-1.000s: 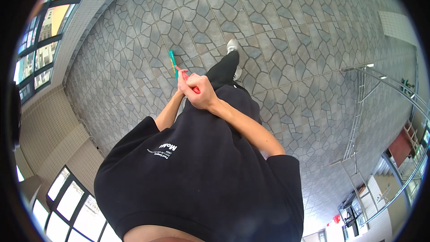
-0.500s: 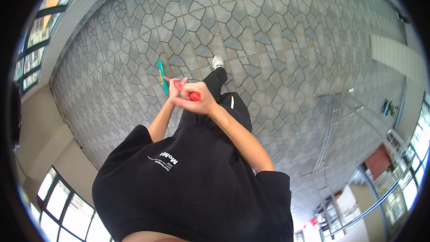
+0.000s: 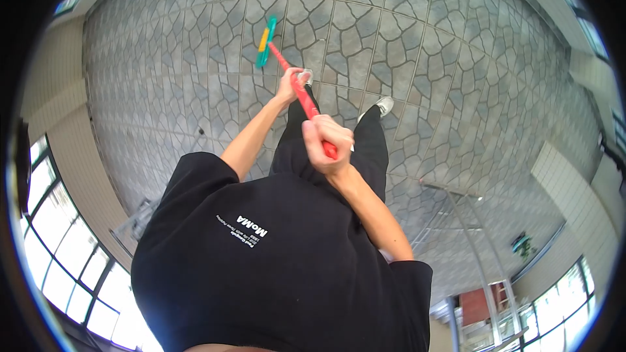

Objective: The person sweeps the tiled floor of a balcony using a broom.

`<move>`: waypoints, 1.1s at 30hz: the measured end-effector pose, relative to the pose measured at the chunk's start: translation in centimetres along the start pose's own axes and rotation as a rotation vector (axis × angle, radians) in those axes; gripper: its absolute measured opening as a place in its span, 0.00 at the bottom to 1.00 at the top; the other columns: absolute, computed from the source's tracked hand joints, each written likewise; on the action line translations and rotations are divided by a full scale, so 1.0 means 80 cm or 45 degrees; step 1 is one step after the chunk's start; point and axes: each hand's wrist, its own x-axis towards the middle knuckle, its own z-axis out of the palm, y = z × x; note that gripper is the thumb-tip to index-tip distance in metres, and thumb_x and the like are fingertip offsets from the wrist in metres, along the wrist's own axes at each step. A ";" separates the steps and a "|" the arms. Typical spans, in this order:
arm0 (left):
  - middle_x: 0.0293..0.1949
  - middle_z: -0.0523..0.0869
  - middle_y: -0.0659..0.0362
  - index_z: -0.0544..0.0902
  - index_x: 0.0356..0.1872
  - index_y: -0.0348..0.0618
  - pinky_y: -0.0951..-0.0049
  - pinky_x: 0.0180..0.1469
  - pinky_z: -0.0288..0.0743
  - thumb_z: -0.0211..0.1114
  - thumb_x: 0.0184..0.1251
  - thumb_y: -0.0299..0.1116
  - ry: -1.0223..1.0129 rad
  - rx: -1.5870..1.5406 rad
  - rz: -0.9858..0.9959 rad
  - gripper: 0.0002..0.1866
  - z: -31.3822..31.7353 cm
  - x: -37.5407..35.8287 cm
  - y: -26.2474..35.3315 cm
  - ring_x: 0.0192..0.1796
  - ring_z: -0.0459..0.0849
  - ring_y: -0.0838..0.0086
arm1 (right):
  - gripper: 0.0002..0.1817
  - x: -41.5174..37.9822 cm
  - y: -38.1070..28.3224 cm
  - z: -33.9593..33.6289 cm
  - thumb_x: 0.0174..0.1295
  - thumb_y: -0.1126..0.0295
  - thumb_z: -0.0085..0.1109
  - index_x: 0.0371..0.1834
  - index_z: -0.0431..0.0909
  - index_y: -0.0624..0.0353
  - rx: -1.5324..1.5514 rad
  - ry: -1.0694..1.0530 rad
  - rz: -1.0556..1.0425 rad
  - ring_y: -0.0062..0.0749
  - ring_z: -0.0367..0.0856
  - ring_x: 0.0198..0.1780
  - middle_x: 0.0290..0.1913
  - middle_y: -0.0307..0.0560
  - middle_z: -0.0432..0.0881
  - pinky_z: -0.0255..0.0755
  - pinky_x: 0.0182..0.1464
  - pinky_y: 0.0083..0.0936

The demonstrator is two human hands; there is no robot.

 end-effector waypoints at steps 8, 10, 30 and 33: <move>0.19 0.80 0.59 0.70 0.46 0.43 0.68 0.25 0.76 0.75 0.56 0.38 0.015 -0.213 0.342 0.24 0.297 -0.091 0.121 0.24 0.82 0.74 | 0.16 -0.029 -0.092 -0.242 0.63 0.82 0.49 0.15 0.68 0.73 -0.275 0.116 0.041 0.33 0.76 0.25 0.19 0.49 0.75 0.71 0.31 0.28; 0.35 0.76 0.49 0.70 0.45 0.47 0.58 0.43 0.72 0.76 0.52 0.45 -0.213 -0.377 0.097 0.27 0.304 -0.128 0.189 0.39 0.72 0.57 | 0.17 -0.028 -0.115 -0.274 0.63 0.82 0.47 0.13 0.65 0.67 -0.284 0.200 0.101 0.29 0.72 0.23 0.16 0.46 0.71 0.72 0.35 0.32; 0.32 0.78 0.51 0.71 0.50 0.45 0.58 0.49 0.72 0.69 0.60 0.49 0.067 0.209 0.096 0.25 0.151 -0.043 0.103 0.47 0.73 0.55 | 0.11 -0.004 -0.027 -0.195 0.56 0.85 0.54 0.17 0.70 0.70 -0.013 -0.016 -0.032 0.34 0.76 0.21 0.19 0.48 0.75 0.73 0.32 0.26; 0.33 0.78 0.48 0.71 0.49 0.46 0.57 0.50 0.72 0.72 0.56 0.51 -0.105 0.266 0.055 0.28 0.198 -0.039 0.109 0.46 0.74 0.55 | 0.10 -0.017 -0.038 -0.221 0.57 0.85 0.52 0.18 0.72 0.72 -0.154 0.070 0.060 0.31 0.76 0.21 0.20 0.48 0.77 0.72 0.31 0.26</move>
